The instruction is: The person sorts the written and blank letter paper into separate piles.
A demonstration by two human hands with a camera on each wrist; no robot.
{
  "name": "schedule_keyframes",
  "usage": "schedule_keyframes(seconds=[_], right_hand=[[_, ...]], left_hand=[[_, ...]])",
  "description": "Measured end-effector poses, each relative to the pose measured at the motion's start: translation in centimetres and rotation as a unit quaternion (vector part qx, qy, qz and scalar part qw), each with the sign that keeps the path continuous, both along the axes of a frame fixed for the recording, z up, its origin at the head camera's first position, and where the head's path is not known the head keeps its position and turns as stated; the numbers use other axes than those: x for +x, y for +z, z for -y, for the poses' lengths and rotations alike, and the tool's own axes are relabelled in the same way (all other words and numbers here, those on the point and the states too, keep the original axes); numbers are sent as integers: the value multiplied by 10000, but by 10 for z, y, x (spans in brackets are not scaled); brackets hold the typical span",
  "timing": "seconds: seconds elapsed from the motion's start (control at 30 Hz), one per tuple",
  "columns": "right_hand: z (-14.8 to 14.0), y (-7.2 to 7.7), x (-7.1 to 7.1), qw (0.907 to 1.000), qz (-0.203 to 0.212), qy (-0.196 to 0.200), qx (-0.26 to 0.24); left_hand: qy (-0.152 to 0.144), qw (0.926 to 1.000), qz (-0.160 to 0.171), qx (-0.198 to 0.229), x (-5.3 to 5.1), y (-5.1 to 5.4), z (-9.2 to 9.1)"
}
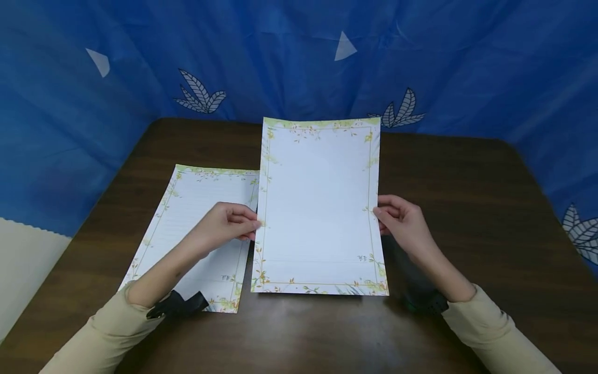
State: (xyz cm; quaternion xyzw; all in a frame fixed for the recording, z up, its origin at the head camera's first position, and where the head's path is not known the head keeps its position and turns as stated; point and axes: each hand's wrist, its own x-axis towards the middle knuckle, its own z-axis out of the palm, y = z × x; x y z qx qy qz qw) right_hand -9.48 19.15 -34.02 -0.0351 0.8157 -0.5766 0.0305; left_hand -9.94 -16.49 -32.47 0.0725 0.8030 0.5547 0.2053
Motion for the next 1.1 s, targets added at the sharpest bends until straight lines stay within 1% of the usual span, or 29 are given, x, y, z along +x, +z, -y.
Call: schedule_keyframes(seconds=[0.1,0.17,0.3,0.43,0.6,0.67,0.8,0.97,1.1], right_hand=[[-7,-9,8,9997,254,1,54],[-10,-15,11,9993,362,41,18],[-10,-25,15,9980,594,171,-166],[-7,-32,16,9957,798,336,-329],[-2,-36,14,9942,833,553,-390],[-1,-37,13,9941,841,590,-357],[0,-38,12,9934,886,658,-302],[0,-39,11,9927,922,745,-230],[0,-37,11,9930,905,756,16]], left_hand=[[-160,9999,42,24,2,-10,-8],[-203,9998,57,-10,5,-15,-9],[-168,9997,68,-155,8,-25,-9],[-211,9991,-140,-350,9,-31,-8],[-282,9976,-334,-537,11,-37,-5],[-349,9968,-431,-583,12,-39,-5],[-565,9925,-647,-865,14,-40,-4],[-845,9846,-898,-1240,16,-37,-6],[-998,9787,-1099,-1421,17,-35,-7]])
